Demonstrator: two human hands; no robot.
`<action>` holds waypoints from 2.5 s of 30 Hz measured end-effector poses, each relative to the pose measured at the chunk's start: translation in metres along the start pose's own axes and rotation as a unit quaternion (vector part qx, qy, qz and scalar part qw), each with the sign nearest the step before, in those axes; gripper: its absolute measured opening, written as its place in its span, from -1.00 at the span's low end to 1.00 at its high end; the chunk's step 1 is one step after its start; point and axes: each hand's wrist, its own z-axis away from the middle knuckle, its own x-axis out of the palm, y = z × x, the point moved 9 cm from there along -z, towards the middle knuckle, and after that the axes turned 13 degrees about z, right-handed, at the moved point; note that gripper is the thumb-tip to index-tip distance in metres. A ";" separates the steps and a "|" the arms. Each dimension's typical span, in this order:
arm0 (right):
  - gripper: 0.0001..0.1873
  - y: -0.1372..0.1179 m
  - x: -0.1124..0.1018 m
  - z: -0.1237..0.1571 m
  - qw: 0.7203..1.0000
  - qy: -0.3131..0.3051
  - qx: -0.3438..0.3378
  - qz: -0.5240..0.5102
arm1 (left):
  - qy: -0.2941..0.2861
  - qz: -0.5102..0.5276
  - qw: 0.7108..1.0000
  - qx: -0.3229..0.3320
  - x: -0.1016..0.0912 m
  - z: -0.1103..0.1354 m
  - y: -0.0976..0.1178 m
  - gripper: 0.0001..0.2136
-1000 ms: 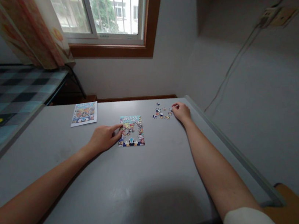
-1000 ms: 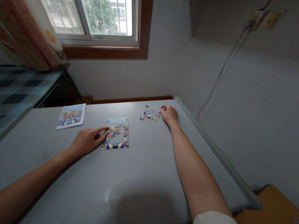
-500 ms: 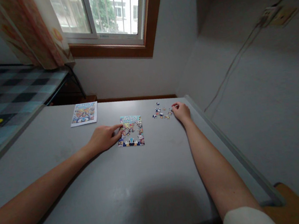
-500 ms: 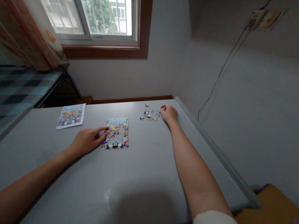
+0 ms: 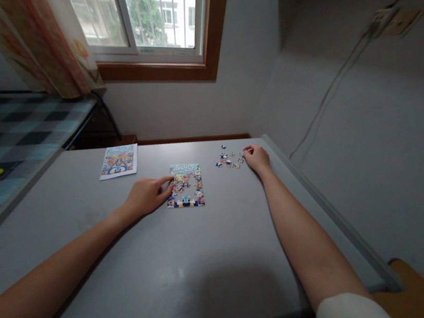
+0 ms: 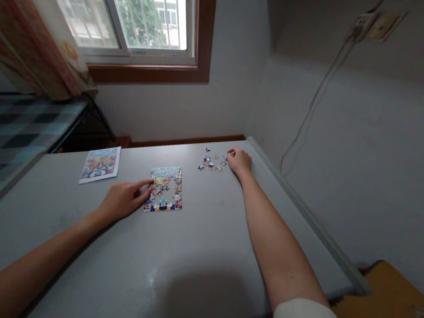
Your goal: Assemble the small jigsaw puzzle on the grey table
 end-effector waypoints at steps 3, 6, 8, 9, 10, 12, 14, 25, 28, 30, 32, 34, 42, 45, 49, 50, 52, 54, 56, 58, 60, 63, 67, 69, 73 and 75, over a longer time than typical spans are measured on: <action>-0.74 0.000 0.000 0.000 1.000 0.001 -0.002 -0.001 | 0.002 0.000 1.000 0.002 0.000 0.000 0.000 -0.52; -0.74 0.000 0.001 0.000 1.000 0.001 -0.002 -0.001 | 0.001 0.000 1.000 0.001 0.000 0.000 -0.001 -0.52; -0.73 0.000 0.002 0.000 1.000 0.003 -0.001 0.002 | -0.001 -0.001 1.000 -0.002 0.001 0.000 -0.001 -0.52; -0.73 0.000 0.002 -0.001 1.000 0.003 -0.001 0.004 | -0.002 -0.002 1.000 -0.003 0.001 0.000 -0.001 -0.52; -0.73 0.001 0.002 -0.001 1.000 0.004 -0.001 0.005 | -0.002 -0.004 1.000 -0.004 0.001 -0.001 -0.001 -0.52; -0.72 0.001 0.003 -0.001 1.000 0.004 0.000 0.007 | -0.001 -0.007 1.000 -0.005 0.001 -0.001 -0.001 -0.52; -0.73 0.001 0.003 -0.001 1.000 0.005 0.000 0.007 | 0.001 -0.008 1.000 -0.003 0.002 -0.001 -0.002 -0.52; -0.74 0.001 0.001 0.000 1.000 0.006 0.003 0.003 | 0.001 -0.002 1.000 -0.005 0.001 0.000 -0.001 -0.53; -0.74 0.001 0.001 -0.001 1.000 0.008 0.002 0.003 | -0.001 -0.002 1.000 -0.004 0.001 -0.001 -0.001 -0.53; -0.75 0.001 0.001 -0.001 1.000 0.007 0.001 0.001 | 0.000 -0.003 1.000 -0.005 0.001 -0.001 -0.001 -0.53; -0.75 0.001 0.002 -0.002 1.000 0.005 0.000 0.000 | 0.001 -0.004 1.000 -0.006 0.001 -0.001 -0.002 -0.53; -0.76 0.001 0.002 -0.002 1.000 0.005 0.000 0.000 | 0.003 -0.004 1.000 -0.005 0.000 -0.001 -0.002 -0.53; -0.75 0.002 0.002 -0.001 1.000 0.007 -0.001 0.003 | 0.001 0.000 1.000 0.001 0.000 0.000 0.001 -0.54; -0.75 0.002 0.002 -0.001 1.000 0.006 0.001 0.002 | -0.002 -0.001 1.000 -0.004 0.000 0.000 0.000 -0.54; -0.75 0.001 0.001 -0.001 1.000 0.004 0.003 0.003 | -0.007 -0.003 1.000 -0.010 0.000 0.000 0.000 -0.53; -0.75 0.001 0.001 -0.001 1.000 0.004 0.003 0.003 | -0.008 -0.004 1.000 -0.009 0.000 0.000 0.000 -0.53; -0.75 0.001 0.002 -0.001 1.000 0.003 0.002 0.002 | -0.009 -0.007 1.000 -0.010 0.000 0.000 0.000 -0.53; -0.75 0.001 0.002 -0.001 1.000 0.003 0.000 0.000 | -0.009 -0.008 1.000 -0.011 0.000 0.000 -0.001 -0.53; -0.75 0.001 0.002 -0.001 1.000 0.004 -0.002 -0.001 | -0.007 -0.007 1.000 -0.011 0.000 0.000 -0.001 -0.53; -0.74 0.001 0.002 -0.001 1.000 0.005 -0.002 0.000 | -0.004 -0.005 1.000 -0.007 0.000 0.000 -0.001 -0.52; -0.74 0.001 0.002 -0.001 1.000 0.004 -0.001 0.000 | -0.003 -0.001 1.000 -0.003 0.000 0.000 0.000 -0.52; -0.74 0.001 0.001 -0.001 1.000 0.003 0.001 -0.001 | -0.006 0.002 1.000 -0.006 0.000 0.000 0.000 -0.52; -0.74 0.001 0.002 -0.001 1.000 0.002 0.000 0.000 | -0.007 0.002 1.000 -0.010 0.001 0.000 -0.001 -0.51; -0.73 0.001 0.002 -0.001 1.000 0.000 0.001 0.003 | -0.005 0.004 1.000 -0.008 0.000 0.000 -0.001 -0.51; -0.73 0.001 0.002 0.000 1.000 0.000 0.001 0.005 | -0.005 -0.001 1.000 -0.006 0.000 0.000 0.000 -0.52; -0.73 0.000 0.002 0.000 1.000 0.002 -0.001 0.003 | -0.005 -0.002 1.000 -0.004 -0.001 0.000 0.001 -0.53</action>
